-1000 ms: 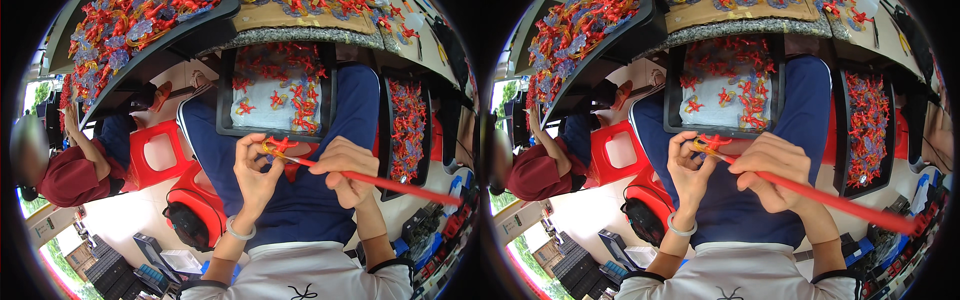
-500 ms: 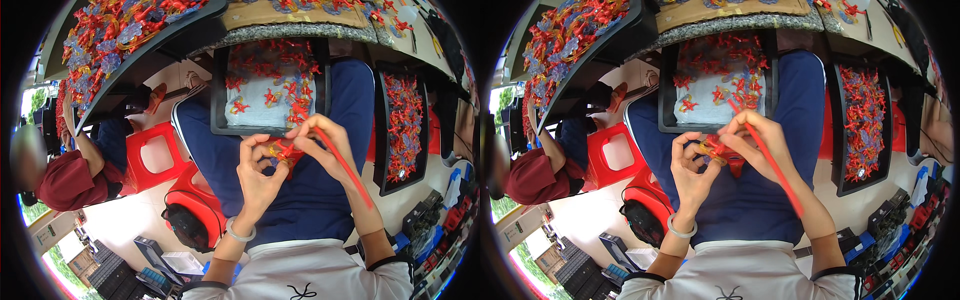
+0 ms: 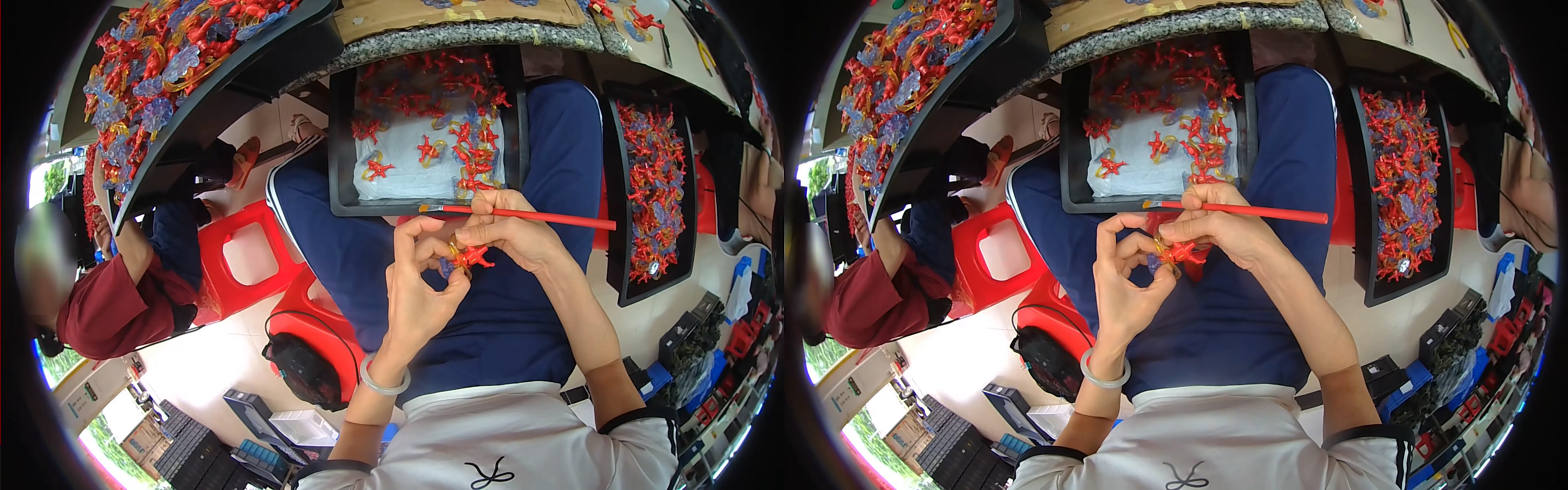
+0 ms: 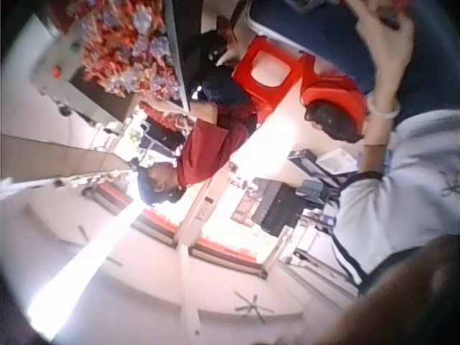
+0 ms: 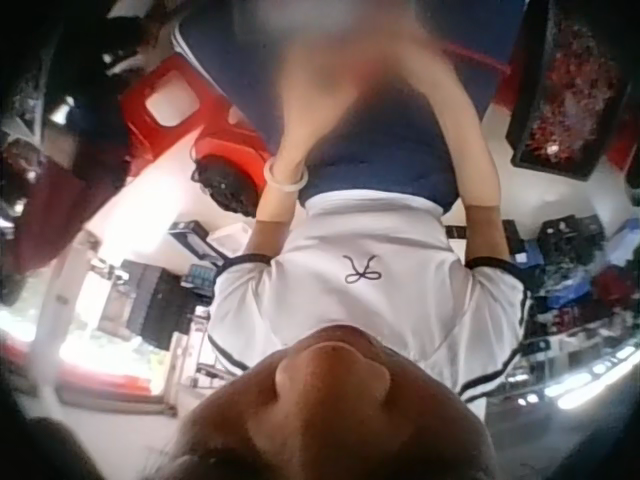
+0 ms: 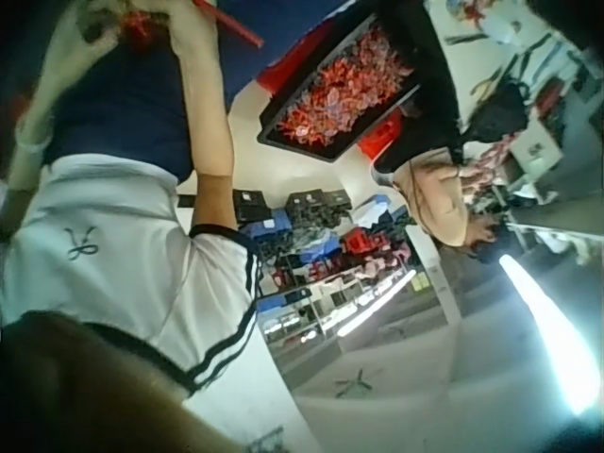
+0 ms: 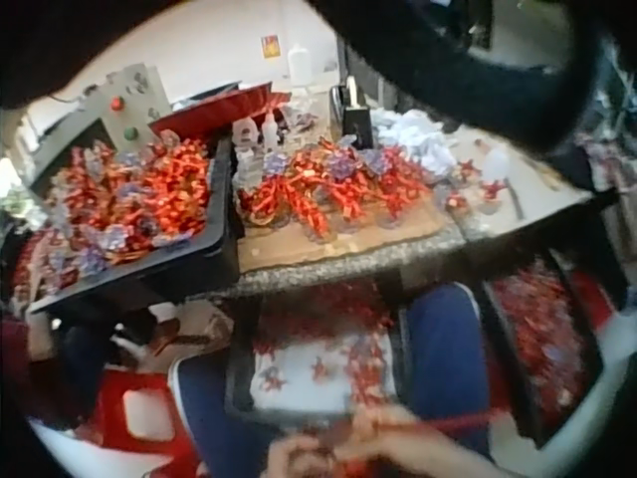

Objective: Painting yellow accents onto small red plastic figurines using a fine-tip brush.

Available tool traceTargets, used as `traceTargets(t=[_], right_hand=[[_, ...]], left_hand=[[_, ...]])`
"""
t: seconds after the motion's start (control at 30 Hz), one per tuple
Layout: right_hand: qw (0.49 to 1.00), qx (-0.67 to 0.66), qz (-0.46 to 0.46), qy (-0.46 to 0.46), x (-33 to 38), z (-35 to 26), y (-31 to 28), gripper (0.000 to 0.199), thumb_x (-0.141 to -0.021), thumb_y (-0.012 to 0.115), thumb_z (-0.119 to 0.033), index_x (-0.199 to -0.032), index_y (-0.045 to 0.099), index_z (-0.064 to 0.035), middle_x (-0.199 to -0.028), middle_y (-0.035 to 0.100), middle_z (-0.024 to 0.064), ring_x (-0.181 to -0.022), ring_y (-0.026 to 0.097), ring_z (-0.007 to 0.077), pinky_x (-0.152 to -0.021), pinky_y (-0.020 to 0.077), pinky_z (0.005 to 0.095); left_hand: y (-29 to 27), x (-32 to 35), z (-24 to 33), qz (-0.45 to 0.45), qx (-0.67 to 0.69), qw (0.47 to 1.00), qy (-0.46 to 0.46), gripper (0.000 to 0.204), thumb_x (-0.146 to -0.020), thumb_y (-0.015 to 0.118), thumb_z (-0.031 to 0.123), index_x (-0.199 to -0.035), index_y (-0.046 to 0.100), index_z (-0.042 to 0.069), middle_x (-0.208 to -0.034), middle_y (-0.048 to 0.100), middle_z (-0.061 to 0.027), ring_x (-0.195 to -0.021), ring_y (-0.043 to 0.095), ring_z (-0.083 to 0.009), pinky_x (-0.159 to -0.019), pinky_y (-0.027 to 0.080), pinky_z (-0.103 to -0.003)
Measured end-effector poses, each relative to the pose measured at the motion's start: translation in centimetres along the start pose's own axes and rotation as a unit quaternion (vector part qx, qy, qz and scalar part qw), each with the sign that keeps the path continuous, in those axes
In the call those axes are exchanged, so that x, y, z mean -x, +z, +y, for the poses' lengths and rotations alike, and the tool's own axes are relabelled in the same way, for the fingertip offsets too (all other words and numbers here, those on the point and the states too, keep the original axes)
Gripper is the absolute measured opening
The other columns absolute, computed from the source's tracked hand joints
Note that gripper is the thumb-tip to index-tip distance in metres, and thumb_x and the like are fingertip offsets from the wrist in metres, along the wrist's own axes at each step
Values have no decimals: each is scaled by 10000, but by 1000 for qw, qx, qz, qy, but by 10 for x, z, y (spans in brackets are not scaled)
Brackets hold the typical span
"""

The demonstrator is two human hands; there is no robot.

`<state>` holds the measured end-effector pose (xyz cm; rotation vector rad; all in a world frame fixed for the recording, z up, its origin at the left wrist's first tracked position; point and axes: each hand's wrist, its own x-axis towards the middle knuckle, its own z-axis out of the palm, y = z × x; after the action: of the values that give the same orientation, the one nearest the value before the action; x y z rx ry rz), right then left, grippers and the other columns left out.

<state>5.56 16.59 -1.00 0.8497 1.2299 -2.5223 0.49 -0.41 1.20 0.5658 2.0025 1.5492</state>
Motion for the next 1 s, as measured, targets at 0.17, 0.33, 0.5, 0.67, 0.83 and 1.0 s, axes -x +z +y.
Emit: traceTargets(t=[0.17, 0.33, 0.5, 0.67, 0.83, 1.0], right_hand=[[989, 84, 34, -113, 13, -3, 1, 396, -767, 740, -14, -679, 375, -139, -689, 620, 50, -580, 530, 59, -502, 384, 201], [817, 326, 352, -319, 115, -61, -26, 289, -827, 652, 13, -733, 400, -92, -745, 635, 77, -644, 578, 100, -579, 454, 223], [636, 468, 525, -318, 189, -67, -158, 300, -927, 623, -104, -766, 372, -74, -799, 643, 68, -712, 577, 85, -664, 442, 197], [577, 489, 582, -299, 175, -50, -175, 307, -925, 633, -120, -759, 385, -51, -805, 647, 72, -763, 598, 83, -727, 444, 184], [684, 369, 484, -402, 114, -48, -91, 292, -915, 610, -30, -732, 383, -47, -851, 656, 115, -750, 585, 104, -727, 492, 235], [783, 293, 364, -410, 78, -37, -36, 102, -944, 538, -10, -846, 509, -17, -938, 676, 152, -762, 612, 124, -749, 496, 244]], left_hand=[[-3, -5, -1, -65, 79, 995, -18, 580, -739, 673, -54, -1236, 383, 24, -871, 640, -92, -729, 639, -167, -731, 521, -260], [-11, -22, -7, -101, 95, 989, -54, 448, -829, 645, -14, -1235, 457, -3, -1122, 600, -102, -932, 613, -150, -816, 504, -284], [-50, -90, -63, 77, -299, 947, 94, 350, -752, 676, -7, -1081, 557, -18, -1043, 605, -181, -866, 615, -317, -764, 510, -406], [-70, -143, -118, -15, -504, 856, 111, 360, -727, 647, -49, -1079, 587, -6, -1051, 596, -194, -965, 607, -347, -780, 527, -423], [-53, -155, -126, -75, -587, 805, 36, 347, -719, 590, -104, -1054, 573, -16, -1135, 535, -256, -967, 611, -417, -788, 548, -440], [-61, -156, -140, -50, -543, 837, 38, 287, -716, 571, -118, -983, 545, -16, -1125, 519, -268, -870, 619, -467, -766, 528, -493]])
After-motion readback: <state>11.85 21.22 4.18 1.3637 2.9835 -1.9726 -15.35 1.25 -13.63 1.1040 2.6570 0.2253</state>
